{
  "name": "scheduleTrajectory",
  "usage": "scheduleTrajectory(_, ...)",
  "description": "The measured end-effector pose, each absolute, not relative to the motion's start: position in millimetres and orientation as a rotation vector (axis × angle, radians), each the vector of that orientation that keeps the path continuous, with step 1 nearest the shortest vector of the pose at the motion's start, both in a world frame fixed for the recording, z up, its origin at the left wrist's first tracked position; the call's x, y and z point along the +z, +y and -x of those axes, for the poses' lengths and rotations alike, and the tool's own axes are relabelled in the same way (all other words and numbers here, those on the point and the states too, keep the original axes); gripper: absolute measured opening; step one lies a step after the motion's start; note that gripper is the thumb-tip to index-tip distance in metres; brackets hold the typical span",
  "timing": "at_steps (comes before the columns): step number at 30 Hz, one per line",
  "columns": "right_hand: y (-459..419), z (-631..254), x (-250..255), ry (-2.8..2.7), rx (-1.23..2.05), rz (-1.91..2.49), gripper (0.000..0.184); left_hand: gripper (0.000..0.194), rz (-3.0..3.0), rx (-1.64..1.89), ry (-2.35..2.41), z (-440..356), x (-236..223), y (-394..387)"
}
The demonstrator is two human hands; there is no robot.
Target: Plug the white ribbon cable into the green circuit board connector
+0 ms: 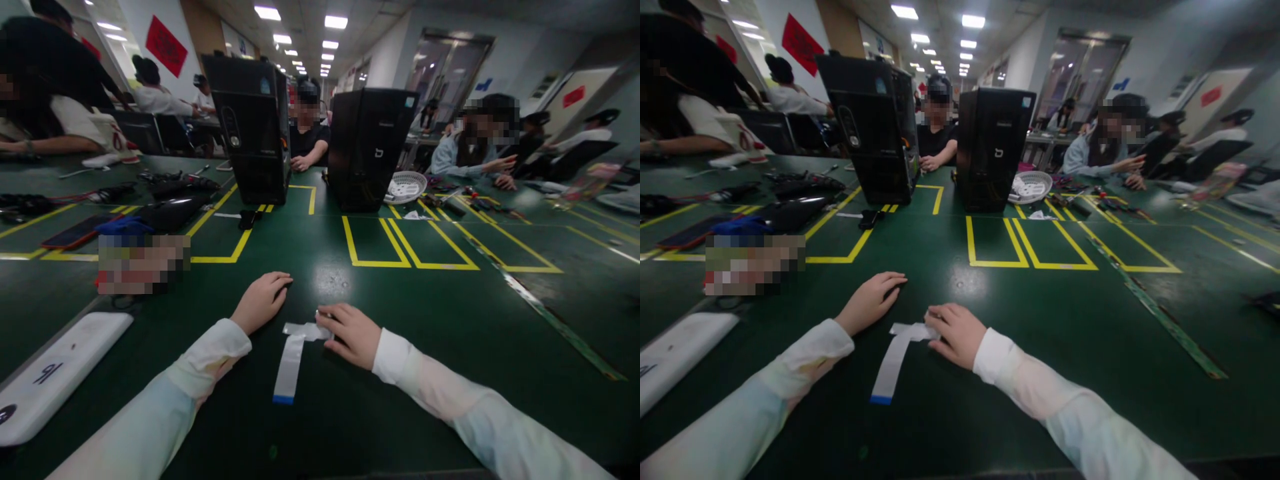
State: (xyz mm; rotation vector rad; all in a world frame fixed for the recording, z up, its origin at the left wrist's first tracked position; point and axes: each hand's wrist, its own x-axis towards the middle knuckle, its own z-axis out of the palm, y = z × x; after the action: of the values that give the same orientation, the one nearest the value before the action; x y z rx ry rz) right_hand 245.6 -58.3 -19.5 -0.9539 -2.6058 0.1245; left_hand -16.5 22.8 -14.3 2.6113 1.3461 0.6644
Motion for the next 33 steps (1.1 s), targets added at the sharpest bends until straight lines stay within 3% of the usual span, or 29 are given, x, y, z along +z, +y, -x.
scheduleTrajectory(6, -79.6, -230.8, -17.9, -2.683, 0.240, 0.886, 0.056, 0.039, -2.613, 0.608, 1.328, 22.0, -18.4, 23.7)
scheduleTrajectory(10, -59.3, -257.9, -19.9, -2.649, 0.112, 0.965, 0.060, 0.043, -2.615, 0.542, 1.315, 25.3, -19.1, 22.3)
scheduleTrajectory(16, 1.4, -393.6, -17.2, -2.015, -0.369, 2.095, 0.058, 0.047, -2.613, 0.455, 1.307, 27.1, -15.6, 18.0)
scheduleTrajectory(19, 2.4, -471.3, -16.8, -1.392, -0.334, 2.576, 0.057, 0.047, -2.610, 0.439, 1.311, 26.5, -14.6, 17.5)
scheduleTrajectory(24, -28.6, -537.9, -17.5, -0.906, -0.294, 2.771, 0.063, 0.048, -2.609, 0.414, 1.311, 26.2, -15.0, 18.9)
scheduleTrajectory(33, -29.2, -551.5, -18.1, -0.971, -0.120, 2.857, 0.069, 0.049, -2.590, 0.395, 1.323, 27.2, -13.8, 18.5)
